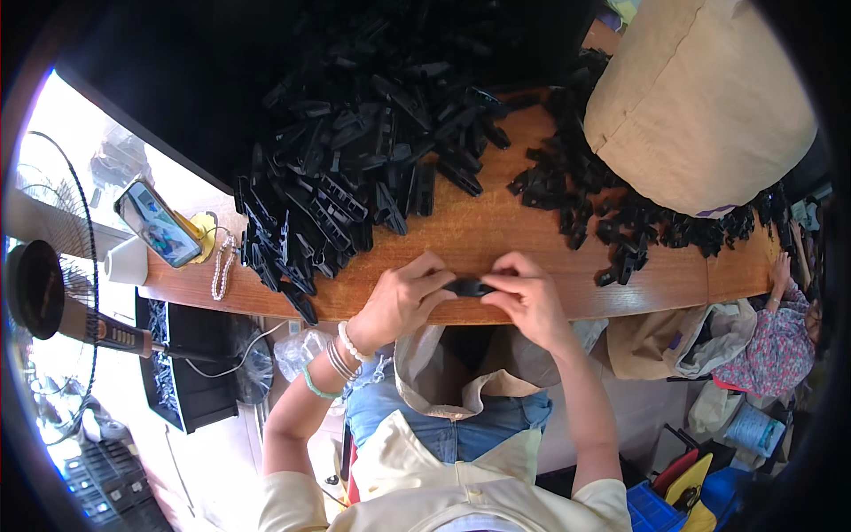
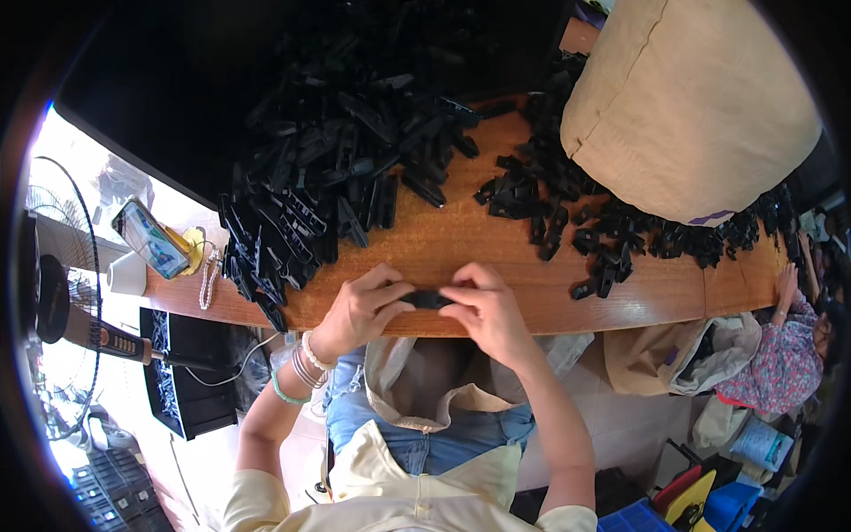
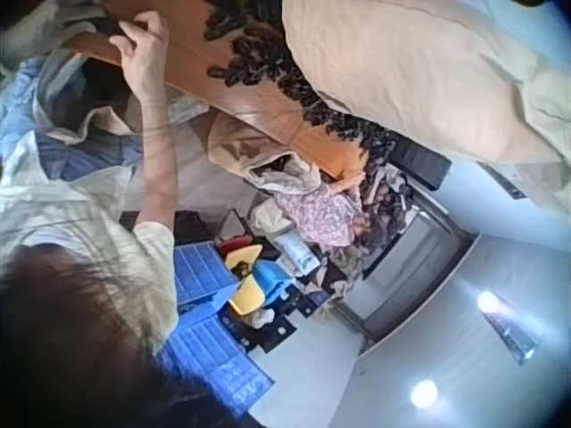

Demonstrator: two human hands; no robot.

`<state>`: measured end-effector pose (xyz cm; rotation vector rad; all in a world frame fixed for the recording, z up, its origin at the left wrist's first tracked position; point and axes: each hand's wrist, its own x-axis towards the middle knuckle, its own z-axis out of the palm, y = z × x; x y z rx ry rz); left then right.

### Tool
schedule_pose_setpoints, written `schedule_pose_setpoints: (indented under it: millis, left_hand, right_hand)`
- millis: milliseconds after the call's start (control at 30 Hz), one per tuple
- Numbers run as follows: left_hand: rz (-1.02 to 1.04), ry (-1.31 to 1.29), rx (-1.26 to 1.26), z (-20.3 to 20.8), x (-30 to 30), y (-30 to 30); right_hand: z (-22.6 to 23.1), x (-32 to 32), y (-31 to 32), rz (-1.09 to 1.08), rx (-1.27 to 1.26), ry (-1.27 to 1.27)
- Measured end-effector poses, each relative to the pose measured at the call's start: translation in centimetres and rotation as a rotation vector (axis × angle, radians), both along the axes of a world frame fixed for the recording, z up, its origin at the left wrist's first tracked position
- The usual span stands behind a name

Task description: The person assembles plastic components by fitting small plastic clips onto plastic bases by hand and dropping the assembled parts into a bag.

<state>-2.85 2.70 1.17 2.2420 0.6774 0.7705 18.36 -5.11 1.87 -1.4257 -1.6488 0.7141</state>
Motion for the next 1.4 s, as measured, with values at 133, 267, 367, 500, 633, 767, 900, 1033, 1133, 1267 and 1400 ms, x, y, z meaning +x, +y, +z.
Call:
schedule_pose_setpoints:
  millis: [133,267,367,500,633,767,900,1033,1133,1267,1400]
  left_hand:
    - [-0.043,-0.003,0.012,0.1,0.4,-0.1]
    - [-0.373,0.200,-0.162,1.0,-0.4,3.3]
    - [-0.098,0.474,0.239,4.5,1.4,4.8]
    - [0.079,0.289,0.733,1.0,5.7,8.7]
    - [0.043,0.549,0.795,-0.4,8.2,7.2]
    - [-0.037,0.517,0.752,0.1,5.7,0.8]
    - [-0.095,0.167,0.611,-0.2,2.4,-2.1]
    - [0.049,-0.038,0.122,-0.2,0.2,-3.0]
    - [0.140,-0.074,0.126,-0.5,-0.5,-2.0]
    - [0.183,0.020,0.261,-0.5,-0.4,-1.1]
    - [0.052,0.038,0.192,-0.2,0.0,-0.5]
  right_hand:
    - [0.4,-0.7,0.5,0.078,0.129,-0.251]
    - [0.5,-0.3,-1.4,0.093,-0.044,-0.130]
    - [1.9,1.4,-3.2,0.264,-0.273,0.119]
    - [1.7,2.2,-0.1,-0.160,-0.011,-0.053]
    - [-0.3,4.5,4.0,-0.468,0.307,-0.520]
    - [-1.9,5.0,5.0,-0.479,0.310,-0.750]
    - [-2.7,4.1,3.7,-0.365,0.370,-0.762]
    - [-1.5,3.2,2.9,-0.334,0.402,-0.571]
    - [-0.7,1.7,1.8,-0.446,0.349,-0.109]
    - [-0.9,0.6,-0.5,-0.356,0.070,0.279]
    - [-0.1,-0.3,-1.5,-0.181,-0.183,0.377]
